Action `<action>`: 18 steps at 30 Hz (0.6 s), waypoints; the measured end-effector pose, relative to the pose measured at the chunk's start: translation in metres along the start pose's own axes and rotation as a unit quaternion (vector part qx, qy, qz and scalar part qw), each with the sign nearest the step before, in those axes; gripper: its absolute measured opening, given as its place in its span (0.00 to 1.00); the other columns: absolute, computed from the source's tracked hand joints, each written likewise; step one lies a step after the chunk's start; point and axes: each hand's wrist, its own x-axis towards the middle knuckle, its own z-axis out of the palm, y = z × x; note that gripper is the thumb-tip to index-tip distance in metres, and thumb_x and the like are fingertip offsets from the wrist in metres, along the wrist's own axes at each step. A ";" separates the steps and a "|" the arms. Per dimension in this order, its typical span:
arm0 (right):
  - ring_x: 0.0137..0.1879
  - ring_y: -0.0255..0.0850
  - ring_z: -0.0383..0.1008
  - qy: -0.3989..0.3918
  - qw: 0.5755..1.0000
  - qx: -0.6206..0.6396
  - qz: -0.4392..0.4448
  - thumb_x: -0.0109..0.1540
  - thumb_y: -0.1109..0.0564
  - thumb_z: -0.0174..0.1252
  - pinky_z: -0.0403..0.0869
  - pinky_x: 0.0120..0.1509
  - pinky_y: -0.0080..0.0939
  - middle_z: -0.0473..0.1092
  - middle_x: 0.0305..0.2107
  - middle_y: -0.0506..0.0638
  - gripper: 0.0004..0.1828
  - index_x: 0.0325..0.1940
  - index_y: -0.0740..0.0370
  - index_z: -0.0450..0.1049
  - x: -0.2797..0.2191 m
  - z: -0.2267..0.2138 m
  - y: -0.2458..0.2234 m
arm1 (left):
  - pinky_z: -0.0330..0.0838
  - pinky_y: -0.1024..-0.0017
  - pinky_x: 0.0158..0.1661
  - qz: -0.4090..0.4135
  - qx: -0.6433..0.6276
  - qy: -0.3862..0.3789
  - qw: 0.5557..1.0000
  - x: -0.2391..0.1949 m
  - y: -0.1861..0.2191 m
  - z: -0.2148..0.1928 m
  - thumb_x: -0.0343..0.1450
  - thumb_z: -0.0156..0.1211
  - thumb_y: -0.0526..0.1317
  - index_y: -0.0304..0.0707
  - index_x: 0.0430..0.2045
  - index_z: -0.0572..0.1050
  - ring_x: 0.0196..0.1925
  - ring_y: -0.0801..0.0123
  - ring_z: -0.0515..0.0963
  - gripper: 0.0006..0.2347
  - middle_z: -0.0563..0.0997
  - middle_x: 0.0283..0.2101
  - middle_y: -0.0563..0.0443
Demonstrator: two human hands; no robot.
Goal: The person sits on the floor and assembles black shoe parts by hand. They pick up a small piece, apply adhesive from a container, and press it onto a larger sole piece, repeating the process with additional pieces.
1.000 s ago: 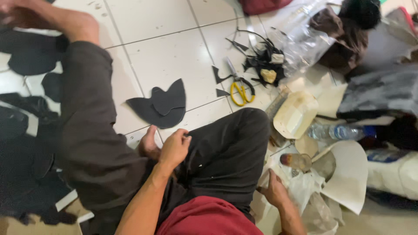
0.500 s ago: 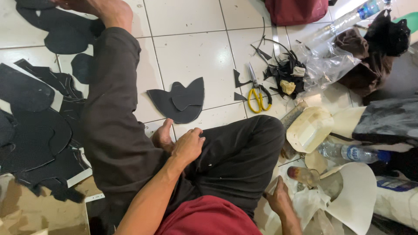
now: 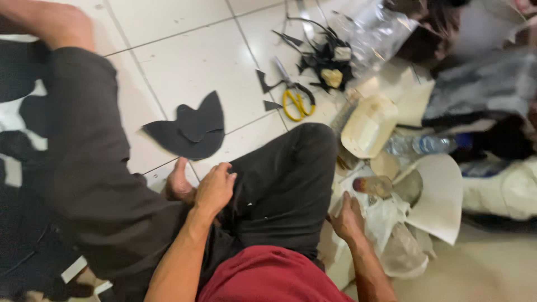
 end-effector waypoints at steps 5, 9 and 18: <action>0.70 0.68 0.37 0.015 0.987 0.151 -0.043 0.56 0.47 0.53 0.47 0.69 0.64 0.38 0.63 0.76 0.50 0.72 0.62 0.33 0.004 0.037 0.021 | 0.68 0.53 0.47 0.001 0.003 -0.006 1.000 0.004 -0.003 0.008 0.70 0.48 0.42 0.35 0.47 0.68 0.46 0.43 0.75 0.14 0.75 0.39 0.36; 0.70 0.66 0.39 0.080 0.983 0.143 -0.086 0.59 0.46 0.47 0.44 0.72 0.57 0.42 0.62 0.77 0.44 0.71 0.67 0.37 -0.014 0.032 0.010 | 0.68 0.53 0.47 -0.010 0.012 -0.002 1.000 0.005 -0.001 0.011 0.70 0.49 0.42 0.36 0.47 0.69 0.46 0.45 0.75 0.14 0.75 0.39 0.37; 0.64 0.64 0.54 0.121 0.965 0.191 -0.129 0.59 0.62 0.47 0.58 0.66 0.60 0.53 0.56 0.71 0.30 0.65 0.69 0.49 -0.038 0.040 -0.008 | 0.67 0.52 0.48 0.004 0.017 0.002 1.000 0.001 0.005 0.012 0.70 0.50 0.43 0.34 0.46 0.70 0.47 0.42 0.74 0.14 0.75 0.40 0.34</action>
